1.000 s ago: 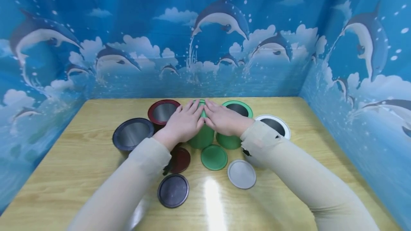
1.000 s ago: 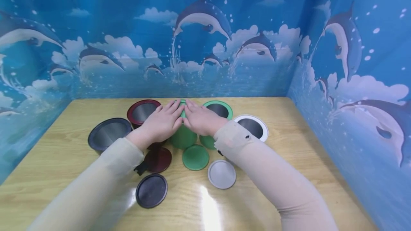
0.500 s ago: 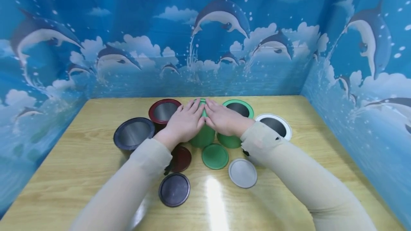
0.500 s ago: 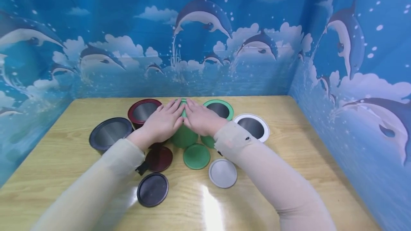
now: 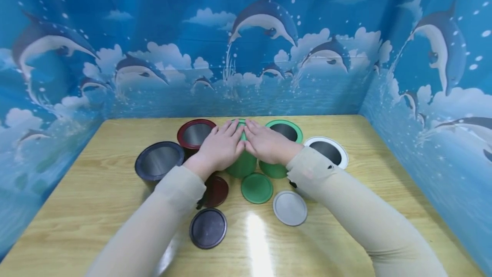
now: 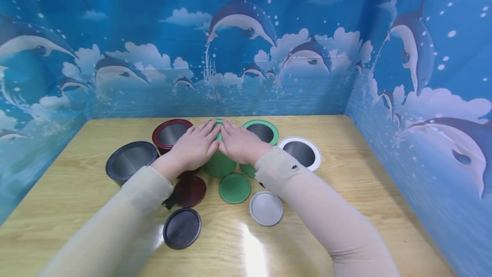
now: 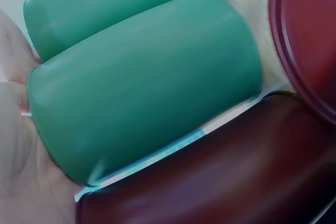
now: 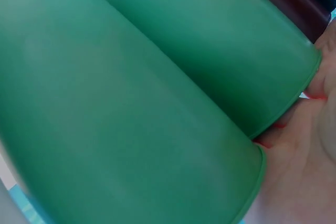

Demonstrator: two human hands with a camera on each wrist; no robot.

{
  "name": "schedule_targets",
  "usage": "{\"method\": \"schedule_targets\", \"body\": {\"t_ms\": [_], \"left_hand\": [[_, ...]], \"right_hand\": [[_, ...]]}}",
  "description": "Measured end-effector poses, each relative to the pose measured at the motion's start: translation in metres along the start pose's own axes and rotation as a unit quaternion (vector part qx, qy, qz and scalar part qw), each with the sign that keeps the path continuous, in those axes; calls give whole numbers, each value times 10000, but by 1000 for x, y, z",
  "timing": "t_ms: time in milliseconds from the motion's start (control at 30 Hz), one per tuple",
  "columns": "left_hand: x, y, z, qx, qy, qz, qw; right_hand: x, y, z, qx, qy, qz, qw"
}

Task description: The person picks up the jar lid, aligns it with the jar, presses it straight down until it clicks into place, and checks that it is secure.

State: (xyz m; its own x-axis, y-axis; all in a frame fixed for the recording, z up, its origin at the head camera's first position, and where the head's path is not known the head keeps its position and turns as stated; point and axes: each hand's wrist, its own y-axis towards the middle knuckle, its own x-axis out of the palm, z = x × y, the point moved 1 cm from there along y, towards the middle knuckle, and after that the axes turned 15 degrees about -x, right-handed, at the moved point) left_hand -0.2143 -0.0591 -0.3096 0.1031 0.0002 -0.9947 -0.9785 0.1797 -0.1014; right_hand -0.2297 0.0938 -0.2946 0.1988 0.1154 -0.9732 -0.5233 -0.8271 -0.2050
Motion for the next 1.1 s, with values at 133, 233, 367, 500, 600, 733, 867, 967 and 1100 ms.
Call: {"method": "schedule_targets", "body": {"t_ms": [133,233,367,500,600,733,867,967,1100], "left_hand": [[-4,2,-1,-72,-1,-107,9999],[-7,4,-2,-91,42,-230,9997],[-9,4,-2,18,98,-450,9989],[-13,2,-3,18,194,-519,9985],[-17,0,-6,-109,180,-570,9982],[-21,0,-9,-267,82,-808,9963],[-27,0,-7,-398,91,-1107,9930],[-31,0,-3,-481,91,-1268,9907],[-28,-1,-3,-445,92,-1265,9909]], "right_hand": [[-1,2,1,58,-94,-75,9999],[-3,2,1,92,-64,-139,9998],[-5,1,1,181,70,-234,9995],[-7,-1,0,166,276,-262,9991],[-8,-2,-1,93,394,-240,9989],[-15,0,-3,77,563,-359,9977],[-23,4,-4,103,876,-694,9937],[-27,7,-4,185,1047,-886,9904],[-27,10,-6,300,1128,-897,9891]]}}
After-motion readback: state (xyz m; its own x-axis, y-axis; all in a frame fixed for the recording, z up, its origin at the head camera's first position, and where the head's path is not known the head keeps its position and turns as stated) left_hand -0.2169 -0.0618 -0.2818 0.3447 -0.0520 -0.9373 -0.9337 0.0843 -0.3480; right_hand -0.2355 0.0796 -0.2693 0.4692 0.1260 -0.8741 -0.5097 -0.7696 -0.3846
